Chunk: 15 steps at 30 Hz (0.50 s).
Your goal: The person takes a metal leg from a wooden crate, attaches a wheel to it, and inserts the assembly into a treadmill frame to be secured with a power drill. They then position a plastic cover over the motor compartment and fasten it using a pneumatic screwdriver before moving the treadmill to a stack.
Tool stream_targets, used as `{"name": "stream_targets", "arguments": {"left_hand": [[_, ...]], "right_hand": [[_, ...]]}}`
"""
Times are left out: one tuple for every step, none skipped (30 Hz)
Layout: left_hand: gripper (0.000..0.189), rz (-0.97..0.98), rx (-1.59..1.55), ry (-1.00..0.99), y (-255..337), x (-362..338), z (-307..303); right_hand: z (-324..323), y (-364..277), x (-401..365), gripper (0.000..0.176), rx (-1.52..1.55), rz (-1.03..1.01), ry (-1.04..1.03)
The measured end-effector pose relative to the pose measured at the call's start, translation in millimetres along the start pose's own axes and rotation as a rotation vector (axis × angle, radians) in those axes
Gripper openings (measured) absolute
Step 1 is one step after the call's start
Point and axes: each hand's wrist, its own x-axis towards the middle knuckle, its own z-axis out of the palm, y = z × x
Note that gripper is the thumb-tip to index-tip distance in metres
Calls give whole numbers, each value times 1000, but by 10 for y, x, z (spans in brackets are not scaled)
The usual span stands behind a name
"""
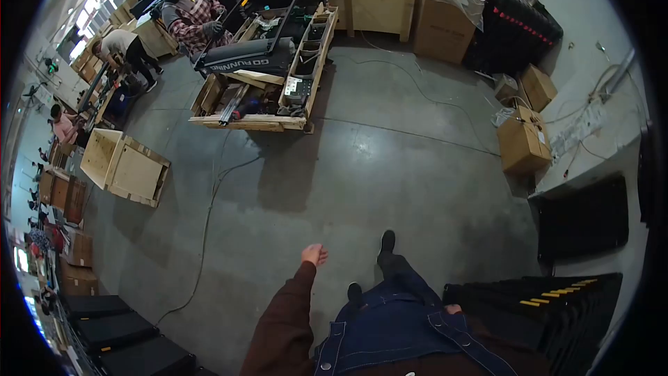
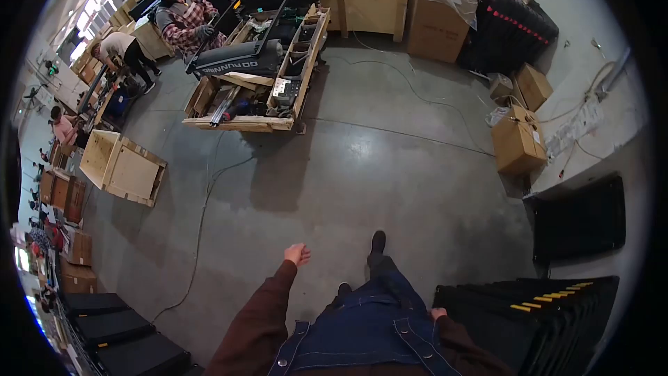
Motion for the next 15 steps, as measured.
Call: {"name": "stream_targets", "arguments": {"left_hand": [[30,5,-54,-27,424,263,218],[31,12,-115,-54,833,508,468],[28,5,-206,-40,1213,628,751],[26,3,-295,-26,1614,754,1018],[25,-11,-423,-57,1860,930,1207],[23,-7,-557,-92,2191,1171,1409],[23,-4,-582,-82,2530,1388,1586],[24,15,-561,-33,2747,1556,1716],[26,41,-538,14,3027,1708,1831],[26,34,-557,31,3284,1835,1909],[25,55,-594,97,3531,1953,1975],[25,84,-631,159,3821,2101,2041],[25,84,-648,171,4066,2280,2075],[24,89,-666,179,4254,2500,2062],[24,97,-682,188,4422,2759,2031]], "right_hand": [[-154,-189,120,22,9,50,22],[-298,-377,278,22,24,104,34],[-436,-617,431,21,38,129,50],[-586,-937,621,21,44,141,64],[-766,-1265,795,20,60,134,75],[-955,-1701,1021,20,85,110,80],[-1133,-2171,1258,20,129,60,76],[-1301,-2645,1522,19,192,-7,65],[-1429,-3168,1766,19,283,-94,32],[-1583,-3722,2010,19,385,-188,-20],[-1700,-4582,1711,17,521,-268,-174],[-1738,-5362,1620,18,517,-284,-127],[-1732,-6078,1574,18,572,-316,-115],[-1805,-6750,1599,16,531,-379,-308],[-1716,-7410,1478,22,415,-477,-216]]}}
